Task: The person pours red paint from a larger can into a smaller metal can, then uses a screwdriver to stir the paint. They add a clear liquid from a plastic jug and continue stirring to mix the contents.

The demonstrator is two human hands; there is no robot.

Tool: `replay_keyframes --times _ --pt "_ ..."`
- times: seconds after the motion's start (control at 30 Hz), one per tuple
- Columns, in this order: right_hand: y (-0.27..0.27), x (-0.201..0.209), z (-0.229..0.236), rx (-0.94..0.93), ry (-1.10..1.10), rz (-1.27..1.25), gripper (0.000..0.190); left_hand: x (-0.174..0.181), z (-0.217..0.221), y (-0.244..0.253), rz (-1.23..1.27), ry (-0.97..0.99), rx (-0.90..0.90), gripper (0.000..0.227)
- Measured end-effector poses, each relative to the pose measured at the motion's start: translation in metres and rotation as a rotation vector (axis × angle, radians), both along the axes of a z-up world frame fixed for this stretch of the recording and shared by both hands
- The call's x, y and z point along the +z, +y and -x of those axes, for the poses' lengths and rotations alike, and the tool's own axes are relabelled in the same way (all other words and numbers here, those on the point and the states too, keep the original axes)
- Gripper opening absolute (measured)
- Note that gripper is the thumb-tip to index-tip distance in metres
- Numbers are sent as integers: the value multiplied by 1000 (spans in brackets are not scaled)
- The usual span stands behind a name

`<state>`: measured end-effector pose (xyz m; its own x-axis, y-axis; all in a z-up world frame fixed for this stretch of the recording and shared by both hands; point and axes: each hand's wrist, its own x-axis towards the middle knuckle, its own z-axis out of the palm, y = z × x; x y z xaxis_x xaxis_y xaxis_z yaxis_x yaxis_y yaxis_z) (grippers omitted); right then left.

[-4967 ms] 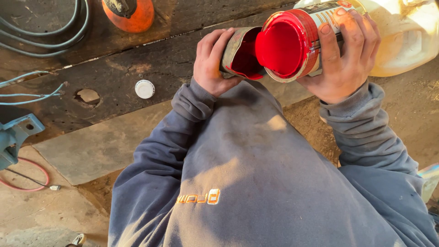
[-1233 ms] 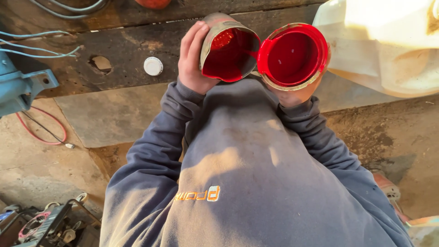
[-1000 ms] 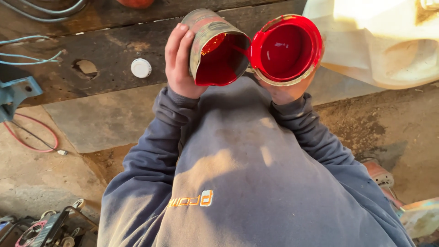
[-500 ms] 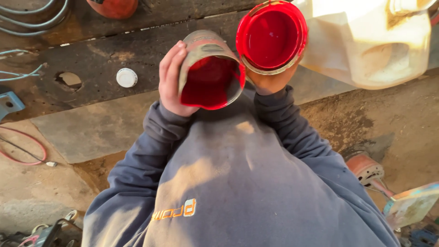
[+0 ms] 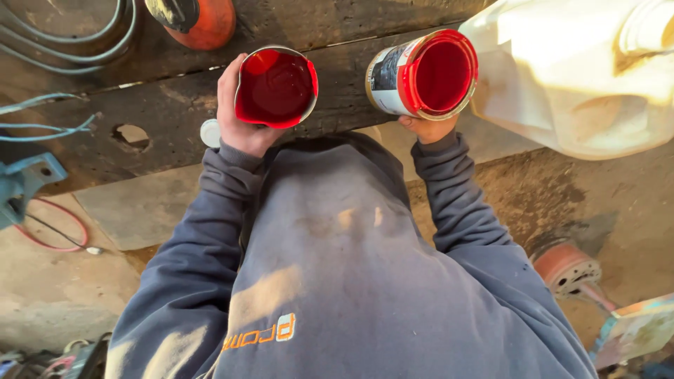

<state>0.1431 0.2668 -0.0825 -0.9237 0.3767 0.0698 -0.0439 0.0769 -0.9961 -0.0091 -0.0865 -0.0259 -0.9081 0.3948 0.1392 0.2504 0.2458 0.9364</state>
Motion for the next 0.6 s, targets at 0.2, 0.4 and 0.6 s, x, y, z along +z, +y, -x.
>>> replay_keyframes --times 0.2,0.4,0.6 --pt "-5 -1 -5 30 -55 7 123 -19 -4 0 -41 -49 -37 102" --pt "-3 20 10 143 91 -21 124 -37 -15 2 -494 -760 21 100" --pt "24 51 29 227 -196 455 106 -7 -48 -10 76 -182 155 90"
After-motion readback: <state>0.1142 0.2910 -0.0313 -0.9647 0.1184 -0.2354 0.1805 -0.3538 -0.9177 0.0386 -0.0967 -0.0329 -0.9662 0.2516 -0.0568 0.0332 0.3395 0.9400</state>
